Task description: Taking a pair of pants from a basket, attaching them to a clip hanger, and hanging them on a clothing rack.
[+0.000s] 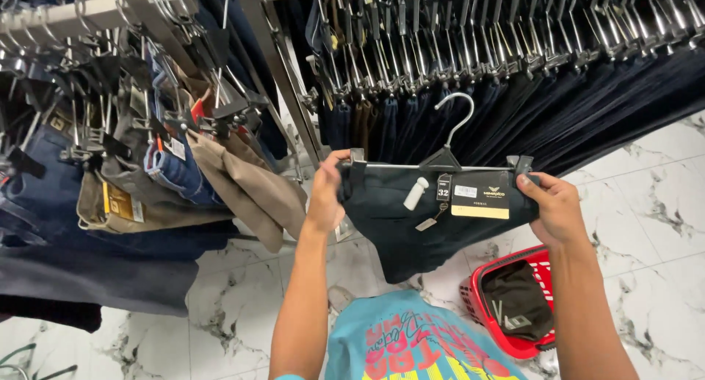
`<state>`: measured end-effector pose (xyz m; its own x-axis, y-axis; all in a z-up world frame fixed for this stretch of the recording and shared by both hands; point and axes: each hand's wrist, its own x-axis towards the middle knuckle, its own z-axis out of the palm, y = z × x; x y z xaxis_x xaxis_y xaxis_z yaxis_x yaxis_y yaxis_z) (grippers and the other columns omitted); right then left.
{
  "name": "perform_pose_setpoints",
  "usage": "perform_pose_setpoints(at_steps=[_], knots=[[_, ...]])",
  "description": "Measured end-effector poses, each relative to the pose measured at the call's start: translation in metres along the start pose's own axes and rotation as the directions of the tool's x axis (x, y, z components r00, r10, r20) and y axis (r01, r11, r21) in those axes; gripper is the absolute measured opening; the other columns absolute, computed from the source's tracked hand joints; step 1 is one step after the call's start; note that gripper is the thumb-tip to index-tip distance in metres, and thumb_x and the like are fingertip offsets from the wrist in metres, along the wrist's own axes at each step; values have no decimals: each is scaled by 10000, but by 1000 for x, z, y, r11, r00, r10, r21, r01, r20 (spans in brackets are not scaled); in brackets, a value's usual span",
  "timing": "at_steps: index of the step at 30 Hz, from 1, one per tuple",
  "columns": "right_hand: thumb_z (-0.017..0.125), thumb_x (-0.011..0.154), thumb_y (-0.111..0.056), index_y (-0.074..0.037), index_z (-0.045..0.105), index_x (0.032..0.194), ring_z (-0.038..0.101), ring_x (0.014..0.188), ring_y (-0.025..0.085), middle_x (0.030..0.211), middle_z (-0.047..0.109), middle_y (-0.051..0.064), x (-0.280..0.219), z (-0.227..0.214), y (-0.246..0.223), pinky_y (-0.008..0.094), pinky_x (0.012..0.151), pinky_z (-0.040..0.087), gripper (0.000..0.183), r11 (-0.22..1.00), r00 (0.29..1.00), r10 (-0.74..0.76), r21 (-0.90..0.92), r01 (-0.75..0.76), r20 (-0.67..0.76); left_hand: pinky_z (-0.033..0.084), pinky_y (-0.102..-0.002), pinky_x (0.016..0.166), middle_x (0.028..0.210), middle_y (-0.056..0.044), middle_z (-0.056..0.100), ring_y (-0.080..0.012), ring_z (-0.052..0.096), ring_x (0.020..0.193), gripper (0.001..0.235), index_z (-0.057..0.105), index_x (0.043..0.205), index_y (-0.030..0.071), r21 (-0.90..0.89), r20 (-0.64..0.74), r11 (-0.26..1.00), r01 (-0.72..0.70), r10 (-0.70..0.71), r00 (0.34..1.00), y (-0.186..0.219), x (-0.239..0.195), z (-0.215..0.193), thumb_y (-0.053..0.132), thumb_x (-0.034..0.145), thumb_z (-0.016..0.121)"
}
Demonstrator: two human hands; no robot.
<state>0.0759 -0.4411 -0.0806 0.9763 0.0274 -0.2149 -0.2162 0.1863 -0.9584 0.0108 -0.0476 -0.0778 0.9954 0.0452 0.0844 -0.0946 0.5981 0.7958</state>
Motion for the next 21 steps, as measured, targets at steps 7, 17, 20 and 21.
perform_pose_setpoints(at_steps=[7, 17, 20, 21], knots=[[764, 912, -142, 16, 667, 1222, 643, 870, 129, 1047, 719, 121, -19, 37, -16, 238, 746, 535, 361, 933, 983, -90, -359, 28, -158, 387, -277, 707, 804, 38, 503, -110, 469, 750, 324, 601, 908, 113, 775, -12, 618, -130, 220, 975, 31, -13, 51, 421, 1008, 588], [570, 1028, -127, -15, 676, 1322, 718, 956, 321, 1074, 734, 157, -61, 193, -37, 409, 852, 568, 332, 396, 495, -647, -299, 868, 580, 539, -351, 669, 816, -66, 605, -249, 631, 712, 203, 711, 970, 59, 808, 292, 394, -438, 378, 879, 30, -21, 70, 261, 979, 697], [543, 1039, -138, -19, 691, 1316, 726, 869, 273, 1052, 736, 140, -50, 201, -35, 367, 750, 577, 335, 494, 483, -607, -176, 851, 631, 521, -376, 668, 846, -96, 570, -257, 594, 728, 197, 693, 1012, 30, 795, 308, 412, -445, 358, 881, 47, -29, 57, 177, 979, 566], [542, 1043, -153, -30, 686, 1331, 722, 868, 232, 1090, 730, 119, -49, 202, -37, 338, 711, 567, 344, 504, 477, -604, -157, 849, 639, 517, -404, 690, 890, -130, 541, -274, 567, 768, 294, 679, 1081, -8, 776, 326, 436, -456, 341, 882, 49, -33, 50, 104, 982, 425]])
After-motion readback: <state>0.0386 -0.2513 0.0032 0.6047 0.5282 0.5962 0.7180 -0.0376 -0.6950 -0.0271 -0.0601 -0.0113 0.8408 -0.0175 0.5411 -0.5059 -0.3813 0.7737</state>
